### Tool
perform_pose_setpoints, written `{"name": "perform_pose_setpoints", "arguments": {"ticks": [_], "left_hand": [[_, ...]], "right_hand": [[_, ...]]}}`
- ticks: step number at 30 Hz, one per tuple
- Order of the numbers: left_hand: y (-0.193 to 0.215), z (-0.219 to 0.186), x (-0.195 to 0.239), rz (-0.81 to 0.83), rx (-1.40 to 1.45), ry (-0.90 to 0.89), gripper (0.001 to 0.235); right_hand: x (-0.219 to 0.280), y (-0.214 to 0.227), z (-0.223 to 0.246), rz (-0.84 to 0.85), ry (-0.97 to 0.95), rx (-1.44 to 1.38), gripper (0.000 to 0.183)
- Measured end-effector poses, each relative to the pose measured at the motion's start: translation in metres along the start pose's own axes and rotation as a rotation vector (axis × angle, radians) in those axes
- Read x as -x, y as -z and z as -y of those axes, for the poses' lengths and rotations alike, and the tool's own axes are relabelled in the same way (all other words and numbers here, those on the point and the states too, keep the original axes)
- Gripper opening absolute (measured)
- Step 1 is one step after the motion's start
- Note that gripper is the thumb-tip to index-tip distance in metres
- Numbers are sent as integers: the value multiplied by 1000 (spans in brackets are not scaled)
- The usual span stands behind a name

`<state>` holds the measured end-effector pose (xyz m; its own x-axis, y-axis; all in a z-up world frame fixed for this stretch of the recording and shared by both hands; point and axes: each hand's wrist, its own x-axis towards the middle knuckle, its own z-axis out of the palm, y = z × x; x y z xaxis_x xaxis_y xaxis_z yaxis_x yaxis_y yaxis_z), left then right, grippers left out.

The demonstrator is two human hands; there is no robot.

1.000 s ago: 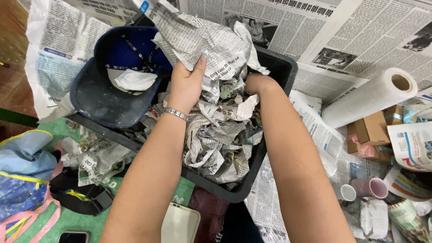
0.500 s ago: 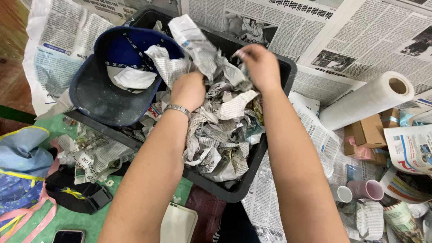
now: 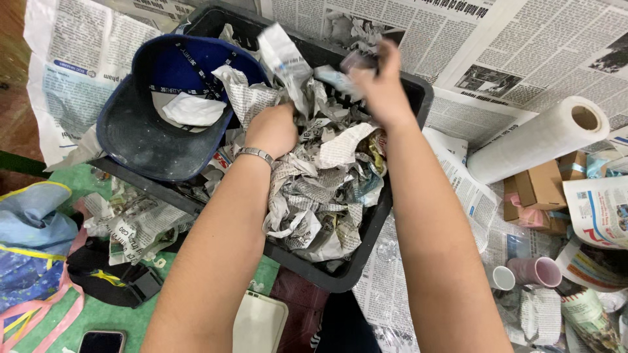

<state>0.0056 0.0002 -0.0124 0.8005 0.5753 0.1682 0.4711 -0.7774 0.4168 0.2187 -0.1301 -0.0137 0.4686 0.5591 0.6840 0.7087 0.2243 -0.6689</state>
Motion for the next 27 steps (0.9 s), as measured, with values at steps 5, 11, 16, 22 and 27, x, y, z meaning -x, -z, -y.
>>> {"name": "perform_pose_setpoints", "arguments": {"ticks": [5,11,16,22,27], "left_hand": [[-4,3,-1,27,-34,-5,32],[-1,-9,9,178,-265,-358,28],[55,-31,67,-101,99,-252,32],[97,-37,159,241,-192,-644,99],[63,-26,123,456,-438,-475,57]], "right_hand": [[9,-3,36,-24,-31,152,67],[24,-20,72,430,315,450,94],[30,-24,46,897,-467,438,72],[28,-38,28,972,-312,818,50],[55,-41,77,708,-101,1130,36]]}}
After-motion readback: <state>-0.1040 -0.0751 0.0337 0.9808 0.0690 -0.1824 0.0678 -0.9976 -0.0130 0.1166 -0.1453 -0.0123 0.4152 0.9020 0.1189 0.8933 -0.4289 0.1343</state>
